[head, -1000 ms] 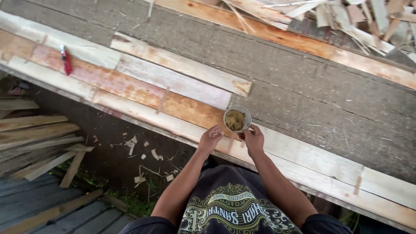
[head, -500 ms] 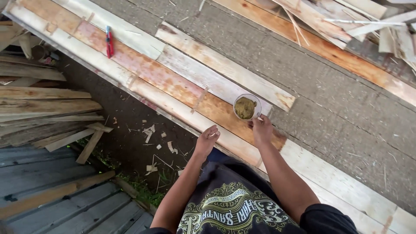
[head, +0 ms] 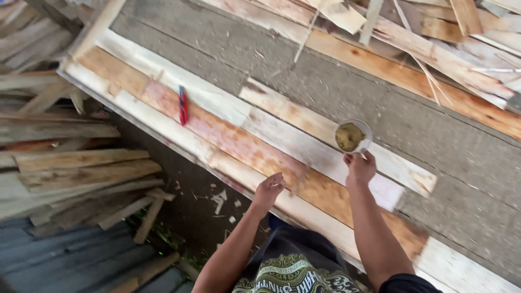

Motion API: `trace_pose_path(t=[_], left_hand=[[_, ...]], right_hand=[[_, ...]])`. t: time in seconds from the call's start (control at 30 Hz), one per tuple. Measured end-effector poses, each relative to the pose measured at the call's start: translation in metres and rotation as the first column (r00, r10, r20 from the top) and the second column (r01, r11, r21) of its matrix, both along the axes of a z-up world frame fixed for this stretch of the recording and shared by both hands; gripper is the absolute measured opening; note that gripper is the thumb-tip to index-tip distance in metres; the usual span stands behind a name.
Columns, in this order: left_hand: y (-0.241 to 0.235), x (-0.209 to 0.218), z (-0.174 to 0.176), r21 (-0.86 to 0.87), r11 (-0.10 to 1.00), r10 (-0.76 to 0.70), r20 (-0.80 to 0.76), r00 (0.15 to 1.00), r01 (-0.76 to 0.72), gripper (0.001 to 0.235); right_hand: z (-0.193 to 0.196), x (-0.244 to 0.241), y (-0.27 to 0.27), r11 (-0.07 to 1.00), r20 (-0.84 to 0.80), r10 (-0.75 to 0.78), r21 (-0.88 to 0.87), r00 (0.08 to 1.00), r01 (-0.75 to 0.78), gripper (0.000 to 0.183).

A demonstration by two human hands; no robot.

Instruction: Applying glue to the edges of wooden planks and assembling them into a larger frame on the floor.

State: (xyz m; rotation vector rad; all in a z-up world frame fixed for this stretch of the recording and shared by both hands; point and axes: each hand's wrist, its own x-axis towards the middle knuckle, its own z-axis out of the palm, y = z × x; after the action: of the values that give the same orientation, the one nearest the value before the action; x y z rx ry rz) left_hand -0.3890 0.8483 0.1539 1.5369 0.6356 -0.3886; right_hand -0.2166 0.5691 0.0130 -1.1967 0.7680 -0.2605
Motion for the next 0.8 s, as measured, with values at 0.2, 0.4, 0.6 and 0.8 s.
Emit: trace_pose_path(t=[0.2, 0.4, 0.6, 0.8], left_hand=[[0.096, 0.058, 0.036, -0.029, 0.992, 0.122, 0.079, 0.989, -0.12, 0.054], [0.13, 0.096, 0.004, -0.083, 0.987, 0.146, 0.085, 0.986, -0.139, 0.049], [0.132, 0.138, 0.005, -0.192, 0.981, 0.046, 0.072, 0.996, -0.032, 0.049], [0.151, 0.206, -0.038, -0.114, 0.958, -0.259, 0.05, 0.964, 0.263, 0.047]], right_hand=[[0.008, 0.061, 0.053, 0.995, 0.007, -0.083, -0.046, 0.997, 0.083, 0.043], [0.047, 0.092, 0.102, 0.994, -0.059, -0.085, -0.067, 0.995, 0.081, 0.047], [0.058, 0.113, 0.131, 0.982, -0.146, -0.173, -0.107, 0.974, 0.158, 0.04], [0.053, 0.117, 0.154, 0.991, -0.097, -0.101, 0.078, 0.99, 0.109, 0.062]])
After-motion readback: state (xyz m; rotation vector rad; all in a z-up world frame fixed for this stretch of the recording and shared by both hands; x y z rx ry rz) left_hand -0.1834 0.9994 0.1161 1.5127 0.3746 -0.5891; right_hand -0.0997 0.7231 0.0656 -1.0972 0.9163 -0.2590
